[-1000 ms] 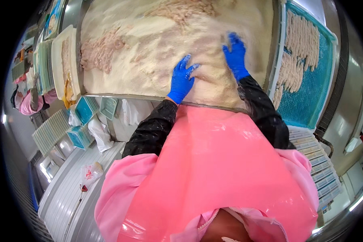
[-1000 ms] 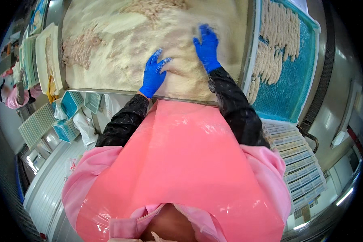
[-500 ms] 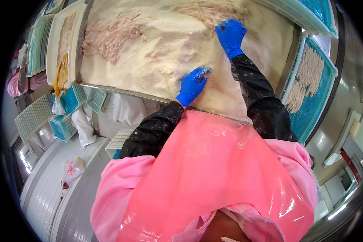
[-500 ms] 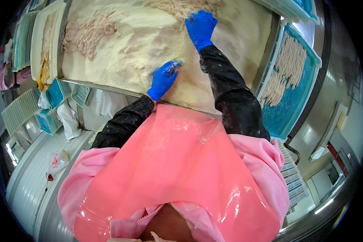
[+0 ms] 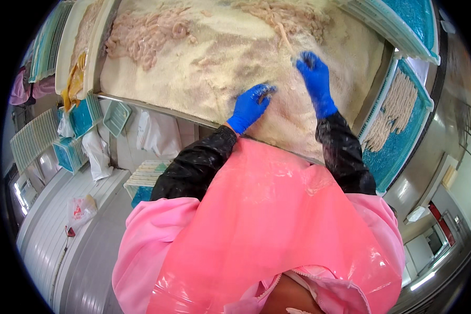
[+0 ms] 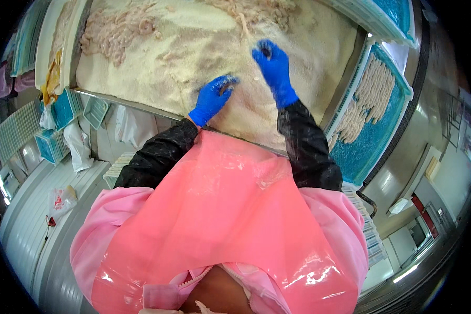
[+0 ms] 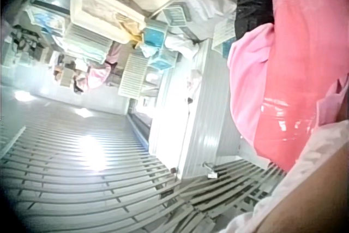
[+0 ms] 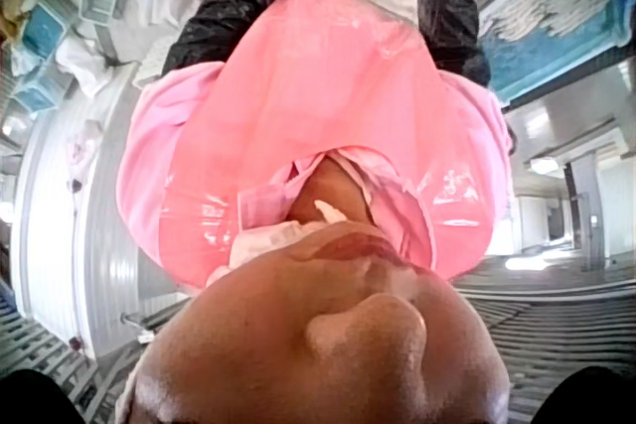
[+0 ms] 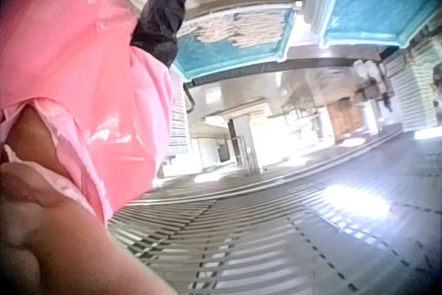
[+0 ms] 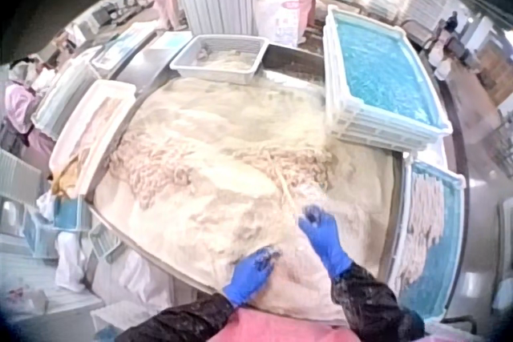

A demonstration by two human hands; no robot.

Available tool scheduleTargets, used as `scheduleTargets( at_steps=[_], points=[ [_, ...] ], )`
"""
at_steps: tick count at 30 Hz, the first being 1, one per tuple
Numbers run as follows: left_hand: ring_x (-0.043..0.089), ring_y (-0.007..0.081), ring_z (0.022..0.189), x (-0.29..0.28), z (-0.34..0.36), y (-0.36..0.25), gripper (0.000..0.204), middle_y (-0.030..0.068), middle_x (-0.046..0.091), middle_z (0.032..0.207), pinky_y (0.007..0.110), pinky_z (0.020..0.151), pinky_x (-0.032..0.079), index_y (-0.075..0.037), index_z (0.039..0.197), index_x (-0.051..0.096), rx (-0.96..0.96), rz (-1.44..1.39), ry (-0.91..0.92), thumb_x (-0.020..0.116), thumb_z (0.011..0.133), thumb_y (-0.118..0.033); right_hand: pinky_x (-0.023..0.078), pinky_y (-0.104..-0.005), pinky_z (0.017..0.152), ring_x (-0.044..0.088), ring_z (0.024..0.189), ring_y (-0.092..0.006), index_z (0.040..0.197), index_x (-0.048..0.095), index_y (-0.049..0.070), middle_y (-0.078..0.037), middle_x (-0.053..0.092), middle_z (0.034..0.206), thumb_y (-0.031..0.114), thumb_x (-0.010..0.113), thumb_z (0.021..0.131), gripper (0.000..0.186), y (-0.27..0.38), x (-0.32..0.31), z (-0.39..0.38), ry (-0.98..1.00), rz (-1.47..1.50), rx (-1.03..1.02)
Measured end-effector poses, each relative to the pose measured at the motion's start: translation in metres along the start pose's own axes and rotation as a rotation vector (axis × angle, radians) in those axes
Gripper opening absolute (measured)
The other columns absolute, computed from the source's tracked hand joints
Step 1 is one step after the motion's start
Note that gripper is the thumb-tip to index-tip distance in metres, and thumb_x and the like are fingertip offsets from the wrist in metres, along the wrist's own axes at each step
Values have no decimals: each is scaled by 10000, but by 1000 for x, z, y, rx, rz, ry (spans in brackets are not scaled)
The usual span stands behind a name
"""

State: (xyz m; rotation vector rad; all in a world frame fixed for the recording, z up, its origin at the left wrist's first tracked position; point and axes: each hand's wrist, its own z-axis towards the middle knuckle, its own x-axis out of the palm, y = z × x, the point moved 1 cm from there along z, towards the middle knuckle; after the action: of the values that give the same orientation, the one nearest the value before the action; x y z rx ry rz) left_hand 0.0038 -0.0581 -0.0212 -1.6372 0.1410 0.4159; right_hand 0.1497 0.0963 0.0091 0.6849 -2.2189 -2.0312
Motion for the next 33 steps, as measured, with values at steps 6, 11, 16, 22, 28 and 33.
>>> scheduleTargets(
  at_steps=[6,11,16,22,28,33],
  points=[
    [529,303,1011,-19,30,-15,356,109,591,1049,385,895,413,-109,1119,608,283,365,-244,569,774,-30,500,-323,631,614,744,-304,1083,614,82,-131,636,832,193,660,800,307,-4,-28,-124,352,-716,-18],
    [476,280,1123,9,56,-1,422,127,511,1215,364,996,340,-42,1240,484,227,221,-492,559,825,-57,449,-278,879,586,1012,-165,1236,500,35,-115,605,1148,129,530,892,358,-55,-51,-104,-161,-275,-149],
    [477,172,1074,68,69,-18,338,81,524,1159,287,956,365,19,1225,464,-225,-890,-458,492,919,-123,240,-347,1074,373,1263,-244,1313,431,56,-137,424,1351,204,469,936,407,-56,12,-63,-145,239,-109],
    [491,181,982,100,40,15,321,65,533,1065,302,861,426,-30,1175,504,-314,-1317,-256,447,953,-255,81,-542,1058,120,1377,-288,1428,238,137,-145,168,1487,320,424,911,580,-90,-4,-56,-175,-613,-132],
    [483,233,1088,107,25,11,512,121,484,1260,345,952,393,-68,1291,423,-479,-1988,296,350,949,-441,23,-546,1063,131,1372,-297,1410,292,172,-73,218,1482,375,444,885,582,-62,38,-97,-46,-468,-137],
    [528,245,1016,100,17,8,526,116,541,1160,349,889,439,-67,1219,482,-751,-1701,161,344,935,-488,180,-469,1014,340,1241,-291,1258,497,153,-92,438,1324,352,506,856,448,-81,-12,-104,-169,-669,-64]
  ],
)
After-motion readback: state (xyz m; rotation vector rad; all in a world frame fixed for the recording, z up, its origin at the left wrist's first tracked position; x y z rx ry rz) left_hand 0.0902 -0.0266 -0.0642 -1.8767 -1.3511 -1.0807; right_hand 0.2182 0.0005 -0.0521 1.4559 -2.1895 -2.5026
